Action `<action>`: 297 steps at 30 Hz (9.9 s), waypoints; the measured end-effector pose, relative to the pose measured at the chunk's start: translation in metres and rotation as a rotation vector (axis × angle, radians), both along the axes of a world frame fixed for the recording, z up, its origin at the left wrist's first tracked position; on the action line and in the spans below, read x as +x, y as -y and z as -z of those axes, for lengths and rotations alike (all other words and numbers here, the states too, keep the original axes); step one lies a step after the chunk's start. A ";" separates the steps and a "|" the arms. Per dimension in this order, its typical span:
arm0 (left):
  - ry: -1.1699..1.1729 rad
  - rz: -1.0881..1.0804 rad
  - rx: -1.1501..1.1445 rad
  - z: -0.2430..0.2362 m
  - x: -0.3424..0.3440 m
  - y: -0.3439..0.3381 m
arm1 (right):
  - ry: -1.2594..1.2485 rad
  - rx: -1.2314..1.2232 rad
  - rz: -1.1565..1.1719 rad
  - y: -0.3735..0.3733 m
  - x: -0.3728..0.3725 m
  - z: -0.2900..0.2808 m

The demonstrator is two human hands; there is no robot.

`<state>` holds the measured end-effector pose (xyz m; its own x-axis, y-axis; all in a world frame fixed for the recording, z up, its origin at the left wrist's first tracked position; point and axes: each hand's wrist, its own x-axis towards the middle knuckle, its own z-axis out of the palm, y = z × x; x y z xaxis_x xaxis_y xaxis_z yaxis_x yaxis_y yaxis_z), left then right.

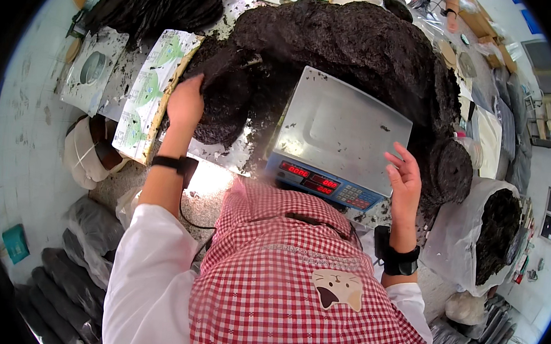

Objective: The person is weighing large dark compressed discs on a digital scale by hand, picking them up from piles and placing them on the scale. They move the weighed items to different stacks on the workbench.

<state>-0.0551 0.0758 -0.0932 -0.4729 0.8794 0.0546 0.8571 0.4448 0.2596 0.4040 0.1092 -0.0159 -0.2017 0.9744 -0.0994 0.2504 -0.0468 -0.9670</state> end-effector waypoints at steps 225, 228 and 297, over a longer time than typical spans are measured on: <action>2.492 -0.399 0.298 0.010 0.229 -0.002 | 0.731 0.361 0.046 -0.044 0.093 0.048; 2.442 -0.419 0.356 -0.007 0.212 -0.005 | 1.185 0.452 -0.035 -0.024 0.106 0.033; 2.010 0.331 0.381 -0.090 0.202 0.028 | 0.360 0.537 -0.430 0.024 -0.077 -0.049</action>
<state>0.1471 0.0474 -0.0028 0.0460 0.9970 -0.0623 -0.6562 0.0772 0.7507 0.3269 0.0852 0.0333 -0.6180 0.7508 0.2332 0.4437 0.5780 -0.6849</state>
